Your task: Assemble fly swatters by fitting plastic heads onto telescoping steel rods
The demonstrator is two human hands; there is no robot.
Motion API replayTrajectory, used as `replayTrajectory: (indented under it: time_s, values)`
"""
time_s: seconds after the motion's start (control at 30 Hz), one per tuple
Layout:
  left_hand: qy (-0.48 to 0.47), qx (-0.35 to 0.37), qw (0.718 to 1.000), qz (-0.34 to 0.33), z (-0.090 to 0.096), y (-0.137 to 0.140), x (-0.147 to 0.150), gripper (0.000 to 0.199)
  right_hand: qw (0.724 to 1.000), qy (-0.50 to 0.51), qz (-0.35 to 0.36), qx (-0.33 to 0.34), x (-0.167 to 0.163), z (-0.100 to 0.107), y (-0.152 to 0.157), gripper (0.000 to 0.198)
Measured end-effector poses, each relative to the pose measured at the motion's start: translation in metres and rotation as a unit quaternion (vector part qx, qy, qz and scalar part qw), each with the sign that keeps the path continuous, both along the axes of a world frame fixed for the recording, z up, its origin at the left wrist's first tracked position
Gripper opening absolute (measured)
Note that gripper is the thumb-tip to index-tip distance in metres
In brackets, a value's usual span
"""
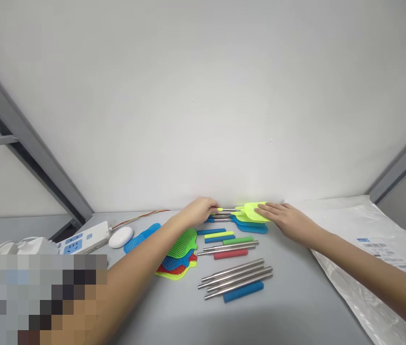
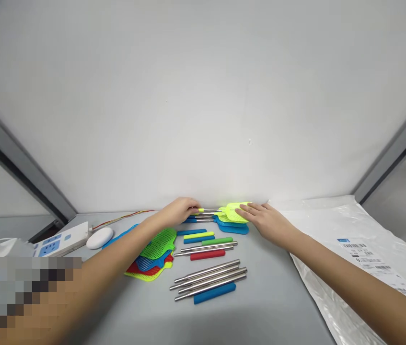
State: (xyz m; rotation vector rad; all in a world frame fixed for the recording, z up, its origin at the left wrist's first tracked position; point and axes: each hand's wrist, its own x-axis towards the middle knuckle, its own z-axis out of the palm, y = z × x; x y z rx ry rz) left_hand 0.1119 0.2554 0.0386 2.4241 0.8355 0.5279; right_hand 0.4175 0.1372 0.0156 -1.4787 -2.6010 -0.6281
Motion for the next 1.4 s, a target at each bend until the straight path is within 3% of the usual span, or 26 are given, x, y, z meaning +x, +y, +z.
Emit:
replayTrajectory:
  time_s: [0.2, 0.3, 0.5, 0.7, 1.0, 1.17, 1.3, 1.4]
  values:
    - [0.020, 0.075, 0.997, 0.020, -0.030, 0.020, -0.011, 0.025, 0.997, 0.030, -0.004, -0.066, -0.009, -0.014, 0.028, 0.060]
    - [0.044, 0.095, 0.994, 0.021, -0.035, 0.021, -0.016, 0.027, 0.992, 0.049, -0.007, -0.116, -0.013, -0.019, 0.035, 0.048]
    - [0.072, 0.116, 0.990, 0.023, -0.035, 0.022, -0.015, 0.028, 0.974, 0.076, -0.058, -0.204, -0.018, -0.018, 0.038, 0.058]
    - [0.089, 0.134, 0.987, 0.020, -0.035, 0.018, -0.011, 0.029, 0.976, 0.061, -0.098, -0.183, -0.027, -0.012, 0.028, 0.059]
    - [0.103, 0.153, 0.983, 0.001, -0.028, 0.005, -0.016, 0.029, 0.988, 0.049, -0.080, -0.125, -0.044, -0.010, 0.013, 0.052]
    - [0.118, 0.166, 0.979, -0.018, -0.006, -0.021, -0.029, 0.029, 0.992, 0.060, -0.032, -0.110, -0.067, 0.004, -0.020, 0.046]
    - [0.139, 0.193, 0.971, -0.026, 0.008, -0.067, -0.034, 0.030, 0.991, 0.078, 0.019, -0.110, -0.092, 0.009, -0.056, 0.039]
    - [0.141, 0.216, 0.966, -0.035, 0.007, -0.108, -0.031, 0.025, 0.986, 0.099, 0.047, -0.129, -0.112, 0.010, -0.077, 0.036]
